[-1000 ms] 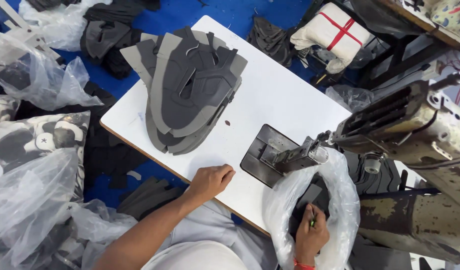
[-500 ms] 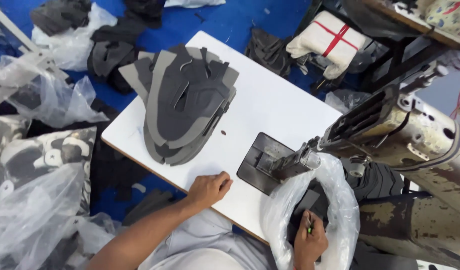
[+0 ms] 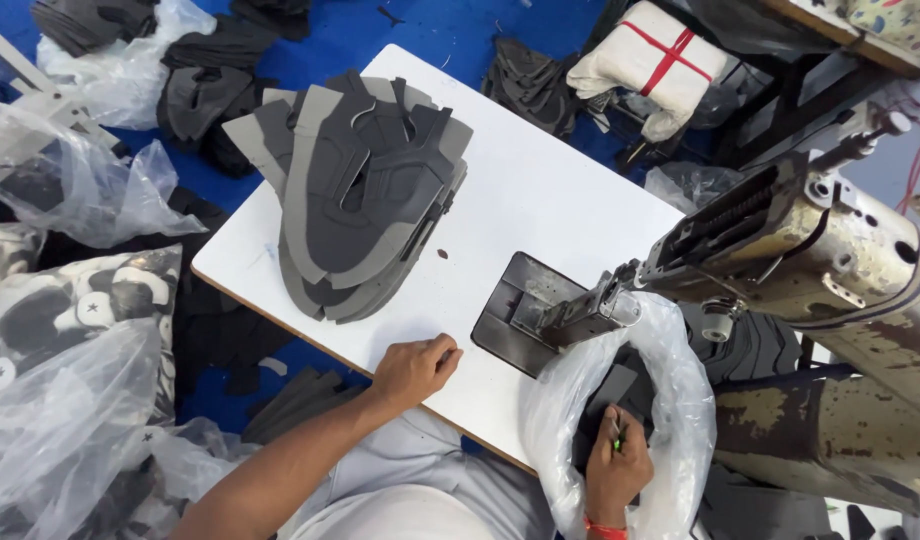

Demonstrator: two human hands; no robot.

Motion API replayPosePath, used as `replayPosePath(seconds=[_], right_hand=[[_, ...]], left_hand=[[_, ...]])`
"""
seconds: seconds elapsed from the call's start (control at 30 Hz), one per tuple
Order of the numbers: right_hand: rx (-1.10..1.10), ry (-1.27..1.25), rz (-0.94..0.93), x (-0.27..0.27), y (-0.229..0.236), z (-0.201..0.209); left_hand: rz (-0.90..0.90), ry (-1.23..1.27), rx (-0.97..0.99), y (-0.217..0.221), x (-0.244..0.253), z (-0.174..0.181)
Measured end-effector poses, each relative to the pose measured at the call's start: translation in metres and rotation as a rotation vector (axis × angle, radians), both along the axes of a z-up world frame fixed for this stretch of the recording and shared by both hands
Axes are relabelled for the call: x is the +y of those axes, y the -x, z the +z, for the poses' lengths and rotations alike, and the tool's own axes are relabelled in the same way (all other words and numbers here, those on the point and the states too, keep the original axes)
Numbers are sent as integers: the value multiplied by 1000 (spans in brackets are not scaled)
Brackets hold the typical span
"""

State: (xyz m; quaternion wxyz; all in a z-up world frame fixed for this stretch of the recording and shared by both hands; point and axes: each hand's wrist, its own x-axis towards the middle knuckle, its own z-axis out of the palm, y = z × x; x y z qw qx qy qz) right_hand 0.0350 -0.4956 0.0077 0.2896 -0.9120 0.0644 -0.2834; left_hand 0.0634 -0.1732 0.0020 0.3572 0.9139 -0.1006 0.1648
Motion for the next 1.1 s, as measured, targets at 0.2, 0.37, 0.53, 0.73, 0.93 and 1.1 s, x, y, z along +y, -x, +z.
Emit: replayPosePath(seconds=[0.2, 0.37, 0.53, 0.73, 0.93, 1.1], right_hand=[[-11, -29, 14, 4, -1, 6], [15, -37, -11, 5, -2, 7], [32, -59, -53, 1, -3, 4], [32, -70, -36, 6, -1, 12], [29, -83, -57, 4, -4, 11], [32, -95, -49, 3, -5, 8]], left_hand=[[-6, 1, -7, 2, 1, 1], [-16, 13, 13, 0, 2, 1], [-9, -18, 63, -2, -1, 1], [6, -7, 87, -1, -3, 3], [24, -38, 82, -3, -5, 4], [18, -32, 88, -3, -5, 3]])
